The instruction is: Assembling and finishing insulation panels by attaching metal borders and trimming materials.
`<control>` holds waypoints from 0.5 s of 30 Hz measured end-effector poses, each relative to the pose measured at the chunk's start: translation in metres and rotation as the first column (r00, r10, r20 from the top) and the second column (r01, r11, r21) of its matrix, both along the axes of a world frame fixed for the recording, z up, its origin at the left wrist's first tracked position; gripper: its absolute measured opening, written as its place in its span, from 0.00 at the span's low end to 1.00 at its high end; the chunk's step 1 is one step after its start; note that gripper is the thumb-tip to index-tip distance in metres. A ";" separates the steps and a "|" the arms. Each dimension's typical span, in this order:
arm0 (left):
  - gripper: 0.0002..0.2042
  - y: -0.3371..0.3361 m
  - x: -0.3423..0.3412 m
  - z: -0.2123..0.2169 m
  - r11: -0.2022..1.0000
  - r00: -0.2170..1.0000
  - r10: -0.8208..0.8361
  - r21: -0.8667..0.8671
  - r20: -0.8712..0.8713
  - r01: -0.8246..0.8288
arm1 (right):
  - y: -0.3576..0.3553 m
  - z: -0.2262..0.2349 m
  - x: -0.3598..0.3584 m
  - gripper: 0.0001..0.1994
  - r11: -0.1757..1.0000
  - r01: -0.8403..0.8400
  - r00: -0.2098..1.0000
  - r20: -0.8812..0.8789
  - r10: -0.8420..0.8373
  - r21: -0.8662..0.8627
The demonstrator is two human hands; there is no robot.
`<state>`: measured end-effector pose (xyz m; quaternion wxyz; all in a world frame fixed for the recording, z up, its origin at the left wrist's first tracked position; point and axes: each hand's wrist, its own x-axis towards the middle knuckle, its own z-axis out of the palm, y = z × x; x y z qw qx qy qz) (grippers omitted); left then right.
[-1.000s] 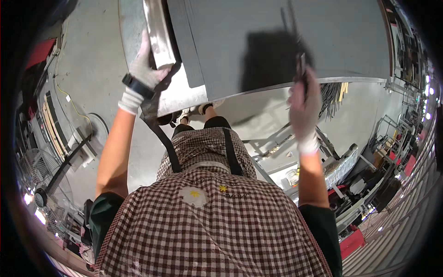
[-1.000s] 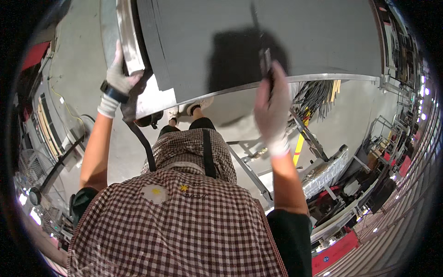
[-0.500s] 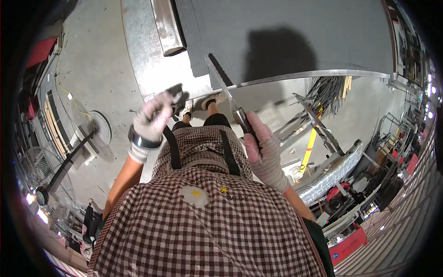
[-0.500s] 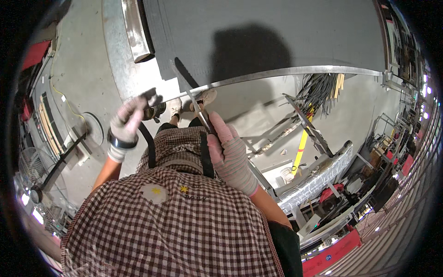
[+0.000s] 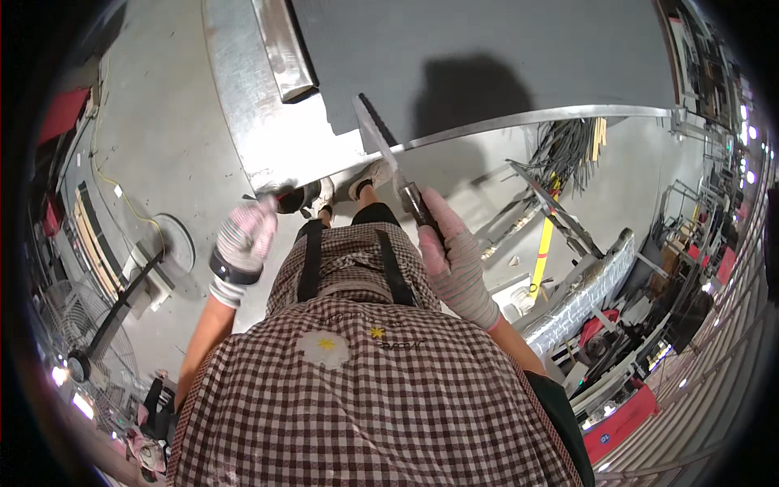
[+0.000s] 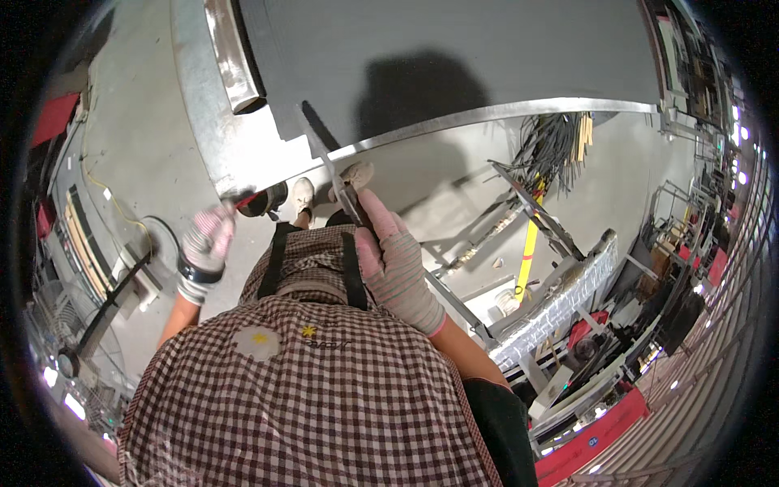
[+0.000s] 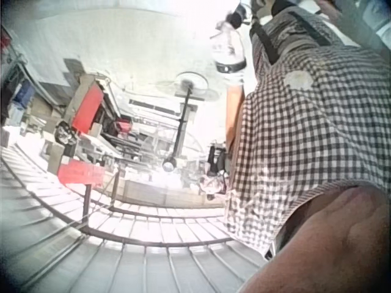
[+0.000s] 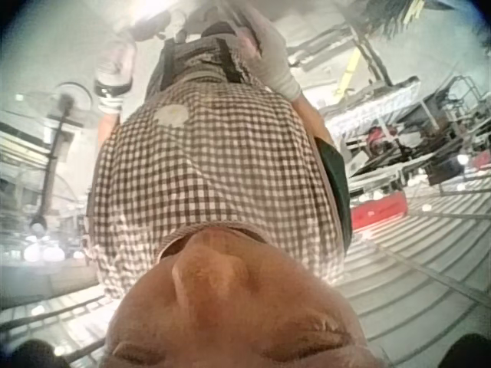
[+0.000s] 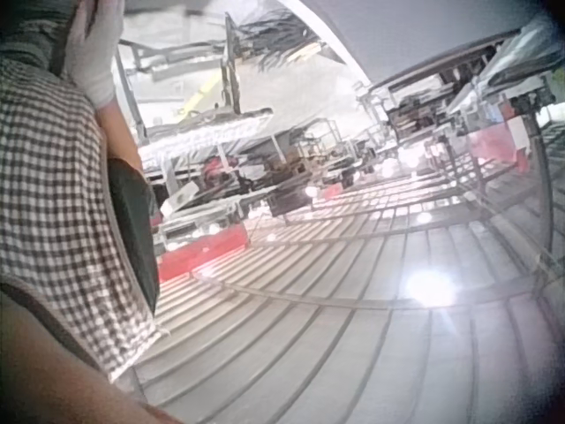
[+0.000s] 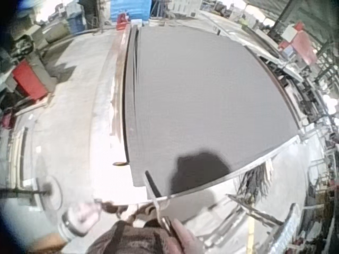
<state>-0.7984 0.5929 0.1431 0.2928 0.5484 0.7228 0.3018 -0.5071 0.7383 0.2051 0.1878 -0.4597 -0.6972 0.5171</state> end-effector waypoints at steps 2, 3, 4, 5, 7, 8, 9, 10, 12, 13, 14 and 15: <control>0.16 0.063 -0.011 0.024 0.973 0.979 -0.076 0.199 -0.189 0.114 | -0.005 0.003 0.007 0.24 0.996 0.033 0.999 0.021 -0.035 0.077; 0.20 0.099 -0.010 0.042 0.948 0.936 -0.123 0.239 -0.330 0.210 | -0.005 0.004 0.012 0.24 0.994 0.054 0.996 0.066 -0.061 0.100; 0.22 0.135 -0.010 0.045 0.918 0.932 -0.154 0.302 -0.327 0.258 | -0.005 0.002 0.017 0.24 0.988 0.088 0.988 0.114 -0.103 0.127; 0.19 0.168 -0.006 0.050 0.851 0.890 -0.140 0.407 -0.434 0.332 | -0.005 0.002 0.020 0.24 0.987 0.098 0.987 0.111 -0.113 0.129; 0.23 0.211 0.000 0.041 0.876 0.787 -0.178 0.270 -0.590 0.400 | -0.005 0.000 0.026 0.25 0.970 0.109 0.972 0.179 -0.149 0.216; 0.25 0.226 0.002 0.032 0.883 0.732 -0.189 0.213 -0.655 0.419 | -0.004 -0.001 0.025 0.25 0.960 0.100 0.973 0.176 -0.150 0.262; 0.27 0.239 0.005 0.019 0.887 0.676 -0.202 0.160 -0.708 0.433 | -0.004 0.002 0.024 0.25 0.958 0.111 0.971 0.176 -0.161 0.263; 0.28 0.251 0.010 0.007 0.886 0.634 -0.199 0.139 -0.747 0.442 | -0.005 0.004 0.023 0.24 0.973 0.134 0.962 0.211 -0.174 0.190; 0.32 0.266 0.023 -0.004 0.902 0.534 -0.231 0.026 -0.814 0.430 | -0.004 0.007 0.021 0.23 0.978 0.176 0.949 0.244 -0.199 0.112; 0.32 0.270 0.029 -0.006 0.895 0.527 -0.242 0.022 -0.815 0.445 | -0.003 0.008 0.020 0.24 0.975 0.153 0.956 0.227 -0.187 0.160; 0.32 0.274 0.036 -0.007 0.910 0.512 -0.250 -0.020 -0.822 0.413 | -0.001 0.009 0.020 0.26 0.970 0.128 0.962 0.210 -0.172 0.207; 0.33 0.277 0.041 -0.007 0.924 0.497 -0.258 -0.061 -0.829 0.378 | -0.001 0.009 0.020 0.26 0.969 0.143 0.961 0.206 -0.185 0.203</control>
